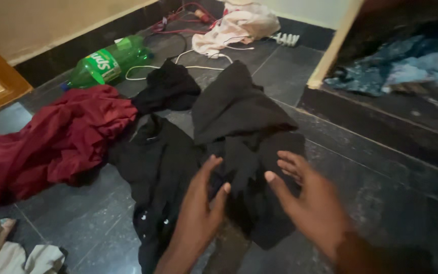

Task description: The person picks up black trousers from the floor, lays them flat, and folds them into a rectangular shape by bringing the legs together and then folding the fabric into sections.

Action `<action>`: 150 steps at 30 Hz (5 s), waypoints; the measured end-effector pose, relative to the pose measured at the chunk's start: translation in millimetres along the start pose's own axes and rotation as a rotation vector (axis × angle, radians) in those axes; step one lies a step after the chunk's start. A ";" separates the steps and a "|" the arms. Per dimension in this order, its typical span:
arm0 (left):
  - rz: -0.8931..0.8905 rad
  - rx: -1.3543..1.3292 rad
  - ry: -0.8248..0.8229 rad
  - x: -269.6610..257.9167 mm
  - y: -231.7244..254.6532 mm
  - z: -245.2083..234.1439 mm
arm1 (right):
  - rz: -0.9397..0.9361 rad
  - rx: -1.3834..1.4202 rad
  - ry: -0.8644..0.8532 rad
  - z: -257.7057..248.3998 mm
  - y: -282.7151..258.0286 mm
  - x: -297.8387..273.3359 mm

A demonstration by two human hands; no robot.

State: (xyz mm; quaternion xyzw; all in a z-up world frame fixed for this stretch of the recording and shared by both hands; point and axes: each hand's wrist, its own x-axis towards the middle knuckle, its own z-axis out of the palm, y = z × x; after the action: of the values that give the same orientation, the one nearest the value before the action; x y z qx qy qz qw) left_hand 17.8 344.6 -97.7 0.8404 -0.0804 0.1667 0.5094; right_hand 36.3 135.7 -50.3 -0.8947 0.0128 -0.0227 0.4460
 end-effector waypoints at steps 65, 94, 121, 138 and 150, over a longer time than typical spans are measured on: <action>-0.137 -0.204 -0.759 -35.0 28.9 -16.0 | 0.276 -0.146 0.007 154.9 181.9 -90.7; -0.418 -0.826 0.146 0.2 -10.6 17.3 | 0.003 -0.073 0.415 185.1 254.8 -85.5; -0.005 -0.553 0.015 -72.1 169.1 -38.0 | 0.332 0.497 0.419 -83.9 -10.3 -120.1; 0.146 -0.355 -0.449 -101.4 324.0 -124.8 | -0.337 0.753 0.433 -228.0 -174.9 -205.1; 0.166 -0.556 -0.526 -79.7 352.7 -136.0 | -0.455 0.639 0.403 -282.7 -225.6 -240.1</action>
State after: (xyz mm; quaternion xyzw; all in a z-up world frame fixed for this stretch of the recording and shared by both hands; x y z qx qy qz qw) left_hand -191.0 296.8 223.8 0.6750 -0.3180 -0.0422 0.6644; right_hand -217.6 56.5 292.8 -0.6697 -0.1055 -0.2970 0.6725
